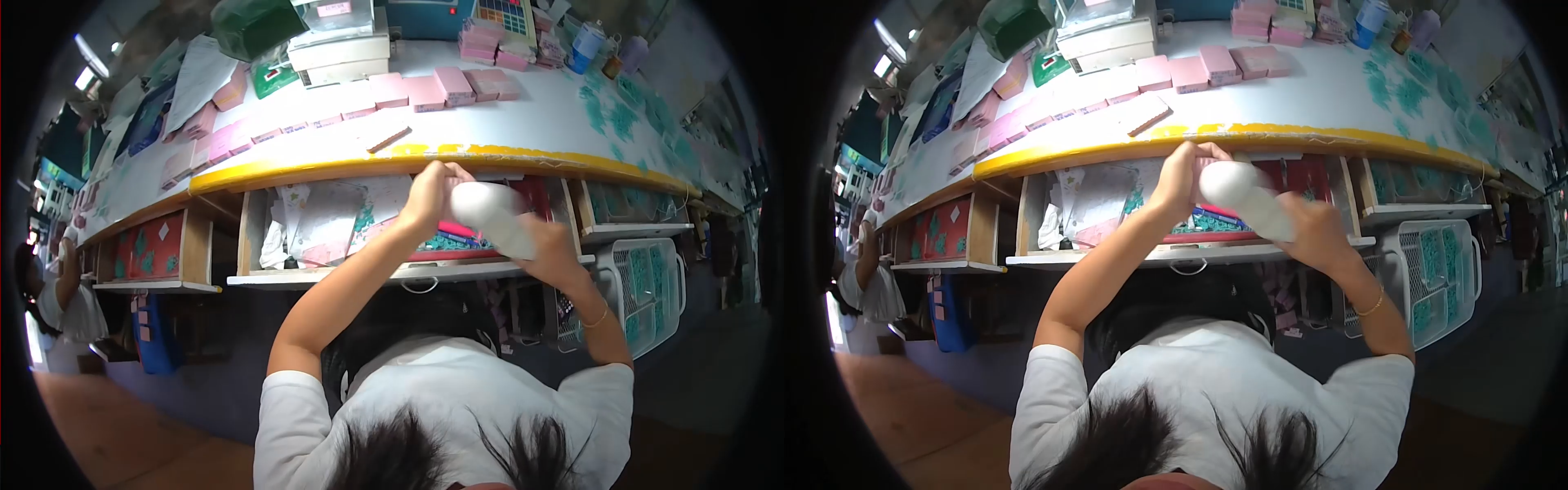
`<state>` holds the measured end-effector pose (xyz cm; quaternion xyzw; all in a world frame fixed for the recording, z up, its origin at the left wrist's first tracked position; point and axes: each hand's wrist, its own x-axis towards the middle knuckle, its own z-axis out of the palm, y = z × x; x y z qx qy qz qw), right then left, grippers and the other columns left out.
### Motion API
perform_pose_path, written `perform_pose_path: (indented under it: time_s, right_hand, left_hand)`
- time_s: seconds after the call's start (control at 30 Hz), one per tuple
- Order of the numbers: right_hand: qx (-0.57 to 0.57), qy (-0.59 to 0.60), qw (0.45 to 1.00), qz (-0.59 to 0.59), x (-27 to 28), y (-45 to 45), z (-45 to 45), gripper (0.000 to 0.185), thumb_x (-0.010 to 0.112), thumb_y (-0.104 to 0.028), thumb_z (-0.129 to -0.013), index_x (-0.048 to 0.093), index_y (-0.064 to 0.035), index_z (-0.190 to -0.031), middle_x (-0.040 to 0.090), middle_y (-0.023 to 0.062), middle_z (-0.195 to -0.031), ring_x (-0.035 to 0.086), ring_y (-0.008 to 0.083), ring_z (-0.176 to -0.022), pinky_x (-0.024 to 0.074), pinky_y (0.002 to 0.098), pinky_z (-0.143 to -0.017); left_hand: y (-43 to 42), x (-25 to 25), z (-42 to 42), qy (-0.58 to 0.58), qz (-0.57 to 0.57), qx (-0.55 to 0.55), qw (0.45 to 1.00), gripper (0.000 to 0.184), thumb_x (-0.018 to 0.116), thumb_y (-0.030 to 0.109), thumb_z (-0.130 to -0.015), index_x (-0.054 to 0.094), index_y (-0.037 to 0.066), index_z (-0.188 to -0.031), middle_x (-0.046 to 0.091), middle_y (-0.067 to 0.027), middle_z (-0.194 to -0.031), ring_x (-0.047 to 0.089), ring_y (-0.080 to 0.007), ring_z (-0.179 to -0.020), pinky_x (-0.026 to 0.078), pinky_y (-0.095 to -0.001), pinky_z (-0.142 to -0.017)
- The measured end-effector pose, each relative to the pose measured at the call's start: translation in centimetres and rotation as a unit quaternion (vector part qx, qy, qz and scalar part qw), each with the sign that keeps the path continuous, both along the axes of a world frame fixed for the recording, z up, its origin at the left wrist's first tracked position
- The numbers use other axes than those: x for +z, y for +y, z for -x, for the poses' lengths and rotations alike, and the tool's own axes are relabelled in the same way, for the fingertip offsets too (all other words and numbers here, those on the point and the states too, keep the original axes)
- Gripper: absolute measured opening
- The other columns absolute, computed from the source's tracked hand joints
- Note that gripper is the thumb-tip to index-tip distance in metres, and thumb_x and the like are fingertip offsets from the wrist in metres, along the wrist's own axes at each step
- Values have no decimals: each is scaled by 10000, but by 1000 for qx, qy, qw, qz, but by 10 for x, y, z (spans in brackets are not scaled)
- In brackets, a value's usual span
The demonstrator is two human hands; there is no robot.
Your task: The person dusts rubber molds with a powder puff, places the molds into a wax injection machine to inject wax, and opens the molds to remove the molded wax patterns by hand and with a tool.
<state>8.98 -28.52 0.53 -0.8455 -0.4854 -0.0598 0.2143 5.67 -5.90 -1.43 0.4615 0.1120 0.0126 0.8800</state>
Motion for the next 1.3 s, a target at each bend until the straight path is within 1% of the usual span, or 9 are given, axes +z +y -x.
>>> perform_pose_path:
  time_s: [0.03, 0.17, 0.27, 0.4, 0.7, 0.73, 0.77, 1.1, 1.3]
  right_hand:
    - [-7, 19, 999, 35, 2, -3, -7, 411, 761, -178, -624, 565, -89, -974, 611, 140, -805, 610, 343, -762, 482, 400, -653]
    - [-108, -419, 894, -116, 36, -29, -6, 337, 741, -232, -660, 565, -137, -930, 629, 77, -774, 603, 249, -624, 486, 352, -560]
    - [105, 85, 811, -569, 55, -26, 4, 246, 672, -294, -779, 529, -117, -873, 530, 33, -725, 533, 112, -650, 475, 270, -584]
    - [21, -16, 985, 168, 6, 10, -9, 405, 718, -134, -600, 537, -43, -950, 605, 166, -793, 601, 354, -724, 470, 417, -628]
    - [22, -67, 956, -285, 23, -16, 2, 230, 596, -258, -823, 508, -77, -934, 573, 69, -947, 568, 178, -809, 477, 315, -641]
    - [29, -342, 934, -96, -26, -6, -19, 253, 635, -218, -761, 494, -71, -910, 591, 113, -875, 608, 259, -775, 481, 382, -618]
    - [28, 8, 998, 63, 21, 29, -1, 275, 654, -187, -715, 514, -64, -916, 617, 153, -810, 621, 330, -729, 483, 440, -617]
    - [-78, 65, 954, 281, -23, -8, -62, 367, 732, -300, -619, 600, -50, -854, 626, 184, -777, 612, 348, -768, 486, 432, -682]
    - [57, 52, 996, 34, 16, 49, -55, 293, 684, -148, -733, 606, -23, -986, 590, 114, -818, 583, 236, -733, 456, 337, -655]
  left_hand:
    - [3, -7, 6, -89, -301, 10, 949, 339, 308, 228, -814, 550, -6, -771, 579, -139, -713, 545, -186, -626, 482, -339, -582]
    - [14, 0, 9, 8, 46, -8, 999, 367, 242, 261, -858, 504, 12, -797, 616, -224, -742, 582, -290, -597, 512, -377, -595]
    - [15, 1, 7, -6, 58, -18, 998, 391, 233, 291, -883, 504, 17, -819, 620, -223, -750, 592, -289, -610, 517, -394, -590]
    - [14, 2, 3, -140, -206, 86, 965, 405, 327, 351, -926, 539, 8, -878, 596, -143, -760, 586, -217, -688, 487, -350, -629]
    - [24, 27, 11, -35, 152, -46, 987, 418, 333, 423, -922, 477, 45, -1025, 559, -162, -816, 558, -223, -705, 464, -393, -626]
    - [19, 27, 13, -63, 45, 7, 997, 392, 360, 387, -926, 497, 35, -1032, 552, -137, -801, 548, -193, -713, 458, -357, -635]
    - [16, 25, 13, -91, -63, 62, 992, 366, 388, 351, -931, 518, 26, -1039, 544, -112, -786, 539, -163, -720, 451, -322, -644]
    - [160, 24, 25, -29, -544, 356, 759, 194, 597, 109, -838, 611, -26, -977, 651, -146, -779, 630, -266, -685, 515, -316, -627]
    - [85, 28, 6, -43, -797, 163, 580, 463, 599, 273, -824, 485, 44, -1211, 555, -208, -1144, 537, -342, -1053, 447, -428, -847]
